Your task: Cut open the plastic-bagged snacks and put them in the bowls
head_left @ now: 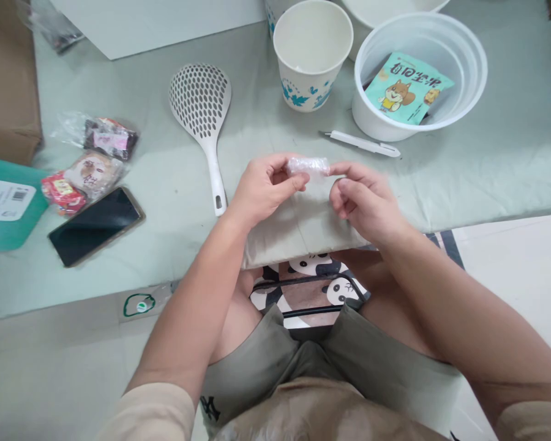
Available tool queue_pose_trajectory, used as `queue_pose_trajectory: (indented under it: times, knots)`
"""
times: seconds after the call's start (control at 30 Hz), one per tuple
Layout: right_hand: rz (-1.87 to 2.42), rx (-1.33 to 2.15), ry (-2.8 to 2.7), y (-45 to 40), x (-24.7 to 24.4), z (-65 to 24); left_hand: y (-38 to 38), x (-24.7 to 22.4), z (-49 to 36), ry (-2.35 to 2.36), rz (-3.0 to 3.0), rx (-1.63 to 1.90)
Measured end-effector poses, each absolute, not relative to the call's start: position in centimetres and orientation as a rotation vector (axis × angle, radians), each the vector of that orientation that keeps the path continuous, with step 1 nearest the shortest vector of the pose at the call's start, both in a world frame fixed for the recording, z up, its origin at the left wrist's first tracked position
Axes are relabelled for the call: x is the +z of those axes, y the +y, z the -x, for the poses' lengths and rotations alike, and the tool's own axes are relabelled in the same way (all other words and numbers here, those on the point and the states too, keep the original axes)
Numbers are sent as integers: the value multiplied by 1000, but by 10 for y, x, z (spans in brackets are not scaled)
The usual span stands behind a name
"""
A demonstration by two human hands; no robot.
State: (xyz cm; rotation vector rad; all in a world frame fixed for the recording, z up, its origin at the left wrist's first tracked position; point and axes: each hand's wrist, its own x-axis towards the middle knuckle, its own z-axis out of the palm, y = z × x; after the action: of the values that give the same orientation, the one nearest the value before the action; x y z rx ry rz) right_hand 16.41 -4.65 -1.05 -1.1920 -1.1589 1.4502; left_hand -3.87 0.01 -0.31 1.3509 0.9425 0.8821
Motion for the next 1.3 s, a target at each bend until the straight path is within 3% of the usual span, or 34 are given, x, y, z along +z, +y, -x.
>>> queue_pose_trajectory:
  times: [0.13, 0.3, 0.8, 1.1, 1.3]
  knots:
    - [1222, 1099, -1251, -46, -12, -161, -1, -3, 41, 968, -1445, 844]
    - [1281, 1138, -1365, -47, -10, -155, -4, -2, 39, 912, -1490, 640]
    - [1229, 1381, -1267, -43, -8, -154, -5, 2, 34, 870, -1219, 696]
    - [1386, 977, -1426, -41, -6, -145, -4, -1, 32, 914, -1145, 735]
    - [1330, 989, -1368, -27, -10, -137, -4, -10, 26, 977, -1181, 875]
